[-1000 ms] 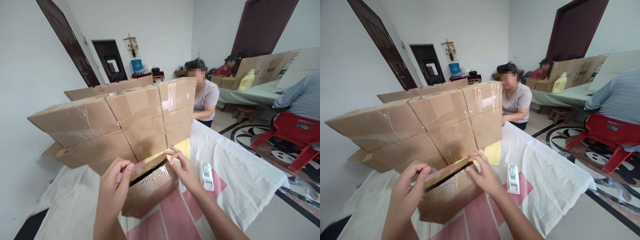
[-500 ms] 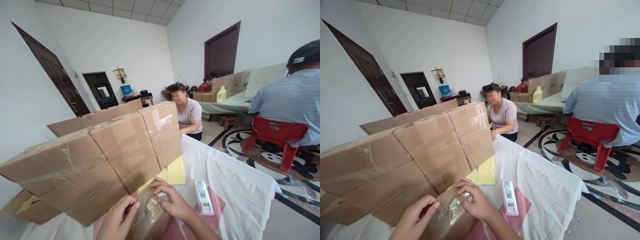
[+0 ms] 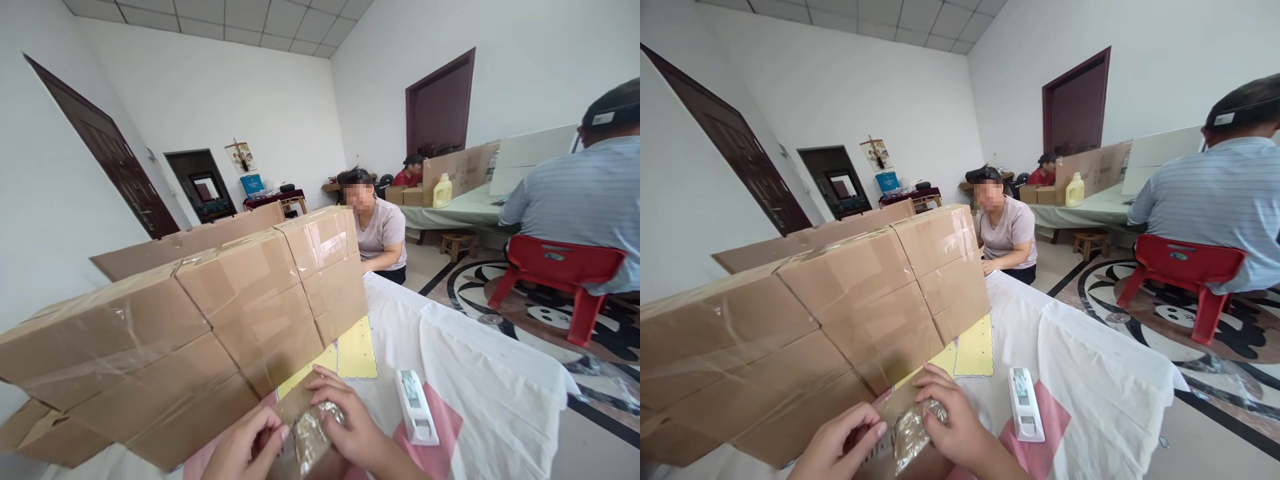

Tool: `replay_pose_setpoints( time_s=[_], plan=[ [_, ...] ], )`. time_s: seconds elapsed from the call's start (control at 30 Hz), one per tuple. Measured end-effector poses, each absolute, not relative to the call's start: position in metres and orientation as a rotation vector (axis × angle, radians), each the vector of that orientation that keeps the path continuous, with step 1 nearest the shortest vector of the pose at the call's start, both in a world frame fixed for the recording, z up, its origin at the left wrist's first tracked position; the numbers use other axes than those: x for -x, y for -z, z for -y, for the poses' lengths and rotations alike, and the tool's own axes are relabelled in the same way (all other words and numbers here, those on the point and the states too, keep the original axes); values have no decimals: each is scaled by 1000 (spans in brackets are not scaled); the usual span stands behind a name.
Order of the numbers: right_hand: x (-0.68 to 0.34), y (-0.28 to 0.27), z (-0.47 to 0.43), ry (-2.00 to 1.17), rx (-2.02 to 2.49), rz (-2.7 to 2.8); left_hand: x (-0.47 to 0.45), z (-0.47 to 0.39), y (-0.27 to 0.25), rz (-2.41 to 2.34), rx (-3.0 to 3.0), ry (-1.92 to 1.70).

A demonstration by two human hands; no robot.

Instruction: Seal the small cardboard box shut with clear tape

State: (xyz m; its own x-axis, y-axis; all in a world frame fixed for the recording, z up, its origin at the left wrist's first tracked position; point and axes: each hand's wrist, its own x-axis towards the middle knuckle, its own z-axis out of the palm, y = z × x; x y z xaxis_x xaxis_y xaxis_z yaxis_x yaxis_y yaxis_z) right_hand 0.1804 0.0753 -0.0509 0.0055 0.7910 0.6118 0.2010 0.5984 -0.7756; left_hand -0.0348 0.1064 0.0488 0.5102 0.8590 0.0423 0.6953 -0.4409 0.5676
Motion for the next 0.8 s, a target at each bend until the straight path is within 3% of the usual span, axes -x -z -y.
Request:
replay_pose_setpoints(
  time_s=[0.8],
  plan=[
    [-181, 45, -72, -621, 897, 1512, 26, -112, -40, -1260, -2209, -174]
  ],
)
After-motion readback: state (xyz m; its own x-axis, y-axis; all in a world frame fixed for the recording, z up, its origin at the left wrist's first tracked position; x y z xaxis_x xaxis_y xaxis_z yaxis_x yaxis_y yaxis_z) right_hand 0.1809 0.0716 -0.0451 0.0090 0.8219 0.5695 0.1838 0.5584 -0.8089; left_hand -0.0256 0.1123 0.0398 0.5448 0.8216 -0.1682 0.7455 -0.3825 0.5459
